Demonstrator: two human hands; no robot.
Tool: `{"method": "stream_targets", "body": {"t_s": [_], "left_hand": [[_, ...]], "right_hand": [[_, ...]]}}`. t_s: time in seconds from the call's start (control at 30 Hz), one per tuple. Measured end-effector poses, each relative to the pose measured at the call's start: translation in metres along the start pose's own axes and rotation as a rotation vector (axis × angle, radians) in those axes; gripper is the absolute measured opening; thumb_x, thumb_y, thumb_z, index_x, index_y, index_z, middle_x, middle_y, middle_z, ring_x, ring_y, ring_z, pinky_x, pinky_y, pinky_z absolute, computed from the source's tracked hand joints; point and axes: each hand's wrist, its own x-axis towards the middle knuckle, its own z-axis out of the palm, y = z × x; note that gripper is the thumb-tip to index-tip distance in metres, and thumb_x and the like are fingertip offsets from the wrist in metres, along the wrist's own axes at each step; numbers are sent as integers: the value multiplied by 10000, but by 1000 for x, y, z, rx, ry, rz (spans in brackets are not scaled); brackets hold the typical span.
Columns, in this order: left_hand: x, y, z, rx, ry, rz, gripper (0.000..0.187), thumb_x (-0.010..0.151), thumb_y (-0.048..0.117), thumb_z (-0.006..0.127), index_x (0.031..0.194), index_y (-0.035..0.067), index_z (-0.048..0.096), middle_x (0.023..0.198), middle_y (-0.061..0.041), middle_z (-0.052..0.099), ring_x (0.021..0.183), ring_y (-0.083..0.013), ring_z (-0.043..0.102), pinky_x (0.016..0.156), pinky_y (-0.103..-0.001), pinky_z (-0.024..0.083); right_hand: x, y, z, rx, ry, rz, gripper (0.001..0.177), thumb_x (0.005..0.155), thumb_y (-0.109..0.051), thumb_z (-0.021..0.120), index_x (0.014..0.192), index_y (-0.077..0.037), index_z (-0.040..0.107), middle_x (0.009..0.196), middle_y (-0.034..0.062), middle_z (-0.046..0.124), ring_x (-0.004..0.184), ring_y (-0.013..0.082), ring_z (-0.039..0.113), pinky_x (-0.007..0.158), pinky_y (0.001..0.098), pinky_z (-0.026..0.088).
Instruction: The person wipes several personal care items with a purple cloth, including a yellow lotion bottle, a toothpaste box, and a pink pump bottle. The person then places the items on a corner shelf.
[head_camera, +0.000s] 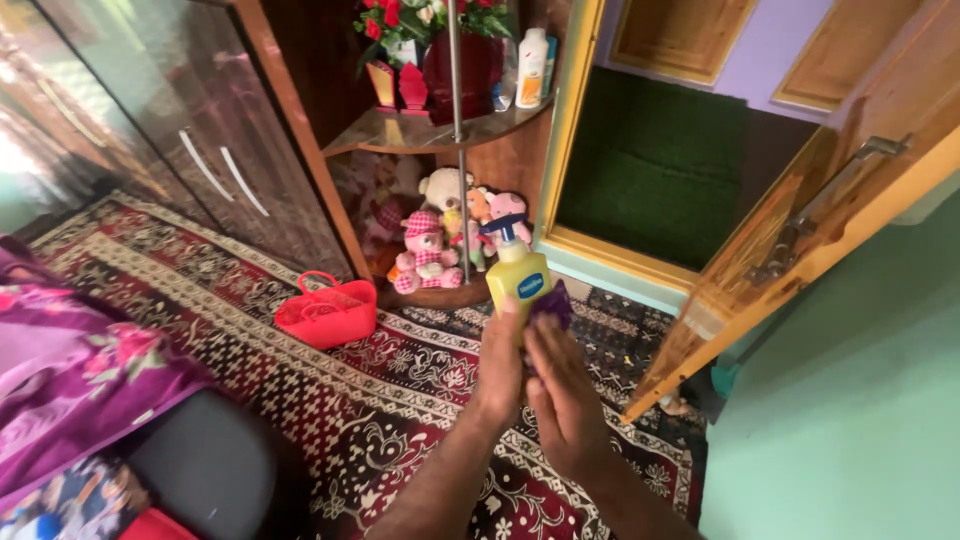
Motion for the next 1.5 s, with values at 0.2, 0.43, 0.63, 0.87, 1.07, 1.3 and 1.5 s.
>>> {"method": "stream_targets", "body": {"t_s": [0.2, 0.43, 0.63, 0.87, 1.07, 1.3, 1.5], "left_hand": [[52, -26, -3, 150, -27, 11, 553, 970, 476, 624, 1238, -7, 651, 1061, -86, 724, 926, -153, 691, 805, -288, 595], [117, -34, -34, 90, -279, -114, 413, 903, 245, 782, 1214, -13, 693, 1047, -69, 745, 920, -132, 700, 825, -288, 598], [154, -18, -42, 291, -85, -70, 331, 845, 217, 792, 1102, 14, 749, 914, -88, 786, 757, -146, 739, 685, -304, 624], [207, -11, -51, 463, 38, 345, 322, 841, 223, 830, 1073, 14, 755, 916, -77, 709, 807, -152, 676, 725, -313, 572], [275, -19, -56, 612, -27, 467, 303, 798, 211, 857, 1029, 38, 767, 916, -73, 716, 845, -202, 674, 806, -349, 540], [345, -59, -41, 725, -7, 384, 306, 803, 238, 860, 1025, 48, 766, 919, -86, 689, 925, -234, 623, 851, -362, 505], [402, -90, -52, 537, 184, 289, 414, 888, 292, 802, 1166, 18, 663, 1072, -99, 643, 999, -237, 629, 912, -380, 515]], "right_hand": [[50, 51, 18, -32, 235, 44, 539, 1175, -289, 311, 1624, 4, 258, 1661, 348, 257, 1549, 434, 311, 1268, 475, 284], [98, 113, 47, 548, 471, 667, 675, 1098, -548, 271, 1274, 14, 601, 1143, 169, 673, 1000, 245, 665, 881, 394, 542], [110, 151, 70, 469, 529, 979, 642, 1066, -527, 224, 1143, -42, 638, 987, 106, 705, 850, 183, 681, 759, 318, 551], [120, 185, 75, 323, 324, 663, 372, 1100, -293, 458, 1171, 13, 657, 992, 118, 709, 844, 162, 665, 738, 316, 549], [164, 253, 38, 480, 31, 520, 360, 940, -166, 703, 1264, -22, 644, 1054, 55, 736, 927, 108, 681, 825, 275, 570], [209, 351, 42, 682, -147, 554, 444, 848, -138, 774, 1244, -25, 606, 1064, 6, 700, 921, 62, 657, 801, 243, 569], [246, 428, 87, 578, -182, 588, 293, 940, -166, 767, 1167, -3, 678, 916, 7, 705, 786, 68, 639, 693, 254, 555]]}}
